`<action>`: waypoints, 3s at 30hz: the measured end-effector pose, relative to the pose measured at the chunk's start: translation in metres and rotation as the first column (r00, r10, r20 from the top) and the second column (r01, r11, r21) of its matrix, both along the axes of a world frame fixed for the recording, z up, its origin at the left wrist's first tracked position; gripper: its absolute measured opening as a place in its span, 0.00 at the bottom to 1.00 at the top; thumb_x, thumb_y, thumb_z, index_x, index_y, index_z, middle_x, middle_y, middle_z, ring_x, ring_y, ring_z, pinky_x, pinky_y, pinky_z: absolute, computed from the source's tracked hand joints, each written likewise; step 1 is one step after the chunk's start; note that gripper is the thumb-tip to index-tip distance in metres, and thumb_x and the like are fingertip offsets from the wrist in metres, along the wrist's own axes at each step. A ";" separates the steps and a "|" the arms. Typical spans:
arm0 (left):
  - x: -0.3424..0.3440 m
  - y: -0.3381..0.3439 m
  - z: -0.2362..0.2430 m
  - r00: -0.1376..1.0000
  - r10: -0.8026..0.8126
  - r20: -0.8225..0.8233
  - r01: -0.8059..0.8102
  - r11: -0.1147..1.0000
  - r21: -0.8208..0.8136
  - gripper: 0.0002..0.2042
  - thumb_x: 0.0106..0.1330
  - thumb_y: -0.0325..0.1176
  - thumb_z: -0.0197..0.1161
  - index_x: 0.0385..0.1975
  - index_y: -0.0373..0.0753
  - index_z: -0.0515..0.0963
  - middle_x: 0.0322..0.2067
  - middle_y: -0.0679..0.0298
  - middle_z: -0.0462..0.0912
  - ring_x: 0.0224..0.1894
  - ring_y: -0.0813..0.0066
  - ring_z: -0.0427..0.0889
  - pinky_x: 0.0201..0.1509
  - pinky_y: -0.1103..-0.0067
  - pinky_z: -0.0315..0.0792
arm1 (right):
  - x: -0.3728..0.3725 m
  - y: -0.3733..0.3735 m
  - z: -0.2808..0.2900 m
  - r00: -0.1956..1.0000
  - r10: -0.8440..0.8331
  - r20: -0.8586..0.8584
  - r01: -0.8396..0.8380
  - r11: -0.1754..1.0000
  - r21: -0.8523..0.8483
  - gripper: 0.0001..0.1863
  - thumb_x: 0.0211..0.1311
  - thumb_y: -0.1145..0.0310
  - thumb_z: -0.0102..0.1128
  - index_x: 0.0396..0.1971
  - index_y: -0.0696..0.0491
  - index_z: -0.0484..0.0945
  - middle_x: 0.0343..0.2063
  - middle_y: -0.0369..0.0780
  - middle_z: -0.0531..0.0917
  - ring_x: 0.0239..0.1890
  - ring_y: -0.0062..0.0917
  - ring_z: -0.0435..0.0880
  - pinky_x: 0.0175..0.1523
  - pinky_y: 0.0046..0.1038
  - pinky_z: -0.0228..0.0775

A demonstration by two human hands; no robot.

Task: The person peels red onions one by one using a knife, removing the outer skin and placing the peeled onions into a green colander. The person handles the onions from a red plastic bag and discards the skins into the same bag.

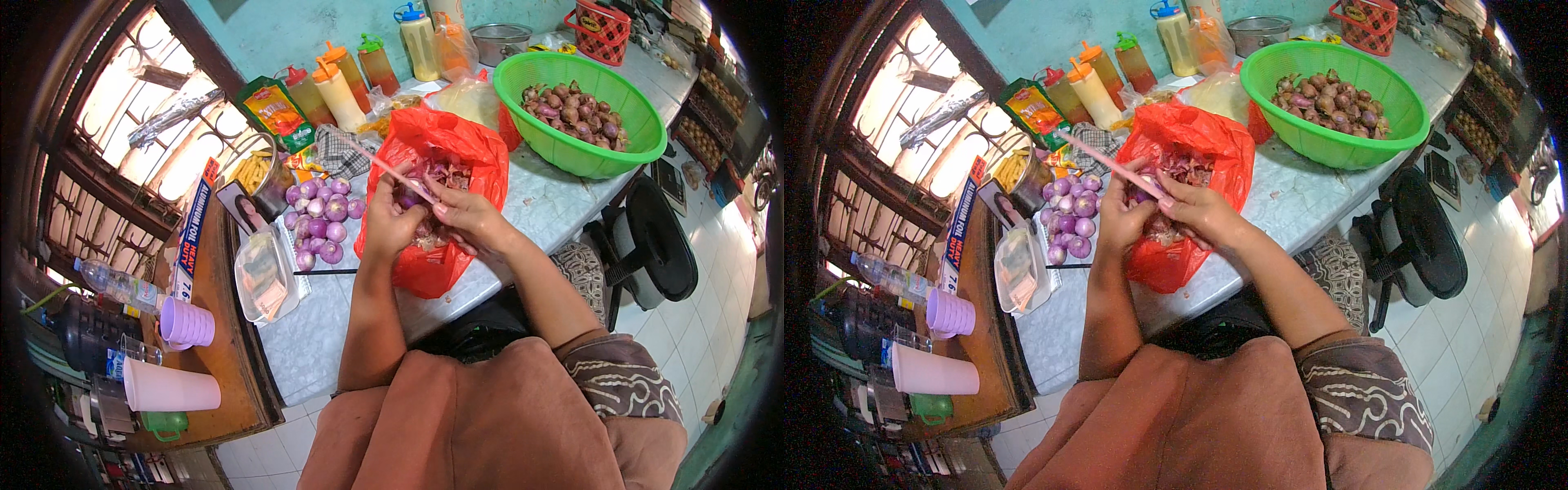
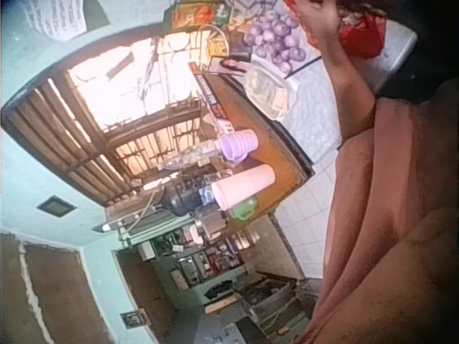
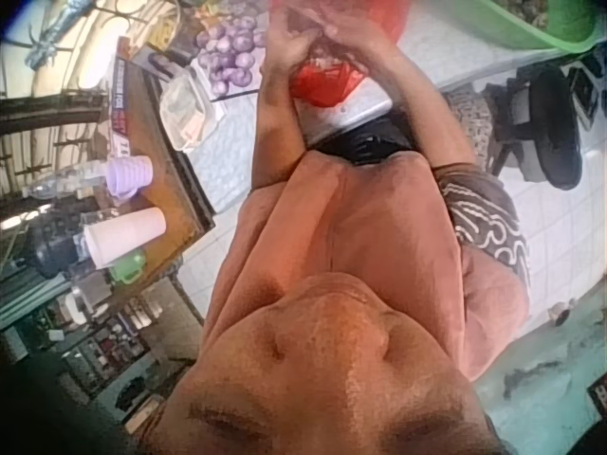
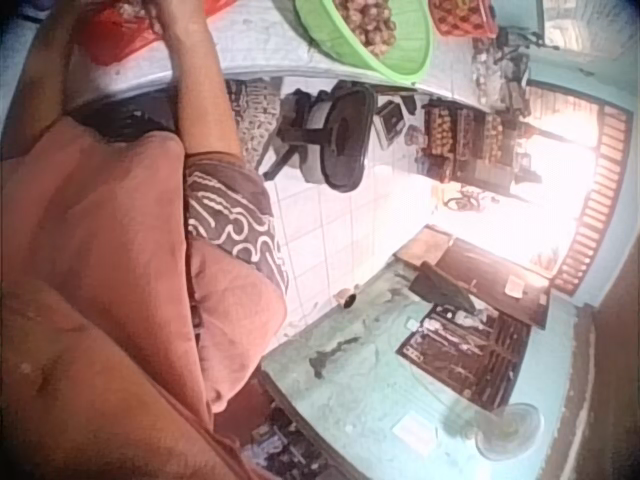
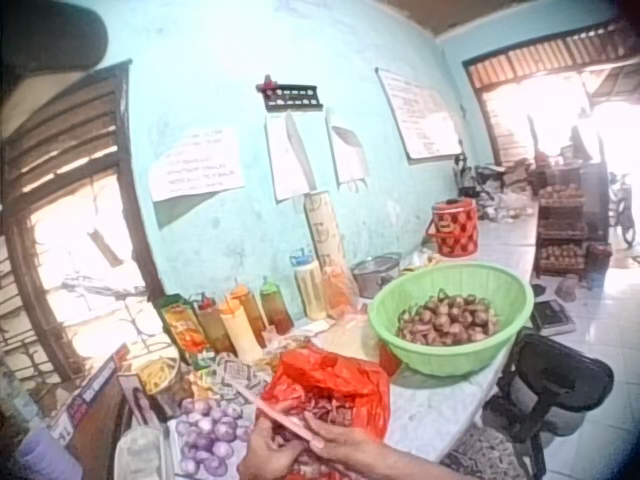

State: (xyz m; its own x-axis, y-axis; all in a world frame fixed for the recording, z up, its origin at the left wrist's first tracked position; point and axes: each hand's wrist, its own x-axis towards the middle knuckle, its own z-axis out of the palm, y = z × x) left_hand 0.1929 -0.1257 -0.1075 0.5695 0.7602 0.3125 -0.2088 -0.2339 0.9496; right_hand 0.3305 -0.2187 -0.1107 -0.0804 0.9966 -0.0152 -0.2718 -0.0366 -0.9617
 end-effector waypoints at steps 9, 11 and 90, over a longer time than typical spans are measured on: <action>0.002 0.002 0.008 1.000 0.005 0.009 -0.005 1.000 0.018 0.29 0.46 0.12 0.53 0.53 0.33 0.60 0.44 0.59 0.70 0.45 0.72 0.73 0.47 0.80 0.71 | -0.002 0.008 -0.004 0.992 -0.105 0.073 0.097 0.990 0.101 0.27 0.61 0.64 0.51 0.60 0.49 0.58 0.22 0.30 0.74 0.13 0.10 0.63 0.15 0.14 0.55; 0.002 0.006 0.002 1.000 -0.005 0.024 0.005 1.000 0.014 0.29 0.46 0.12 0.54 0.53 0.32 0.60 0.44 0.59 0.70 0.45 0.72 0.74 0.47 0.80 0.71 | -0.003 0.007 -0.001 0.993 -0.116 0.037 0.112 0.989 0.095 0.26 0.61 0.63 0.51 0.60 0.48 0.60 0.21 0.30 0.74 0.13 0.11 0.63 0.14 0.14 0.55; -0.001 0.014 0.001 0.900 -0.075 0.429 0.344 0.725 -0.596 0.17 0.65 0.33 0.42 0.50 0.31 0.65 0.44 0.54 0.75 0.45 0.60 0.75 0.52 0.66 0.69 | -0.004 0.009 0.005 0.993 -0.108 -0.052 0.111 0.992 0.055 0.33 0.61 0.62 0.49 0.64 0.48 0.48 0.16 0.30 0.67 0.11 0.12 0.61 0.11 0.16 0.51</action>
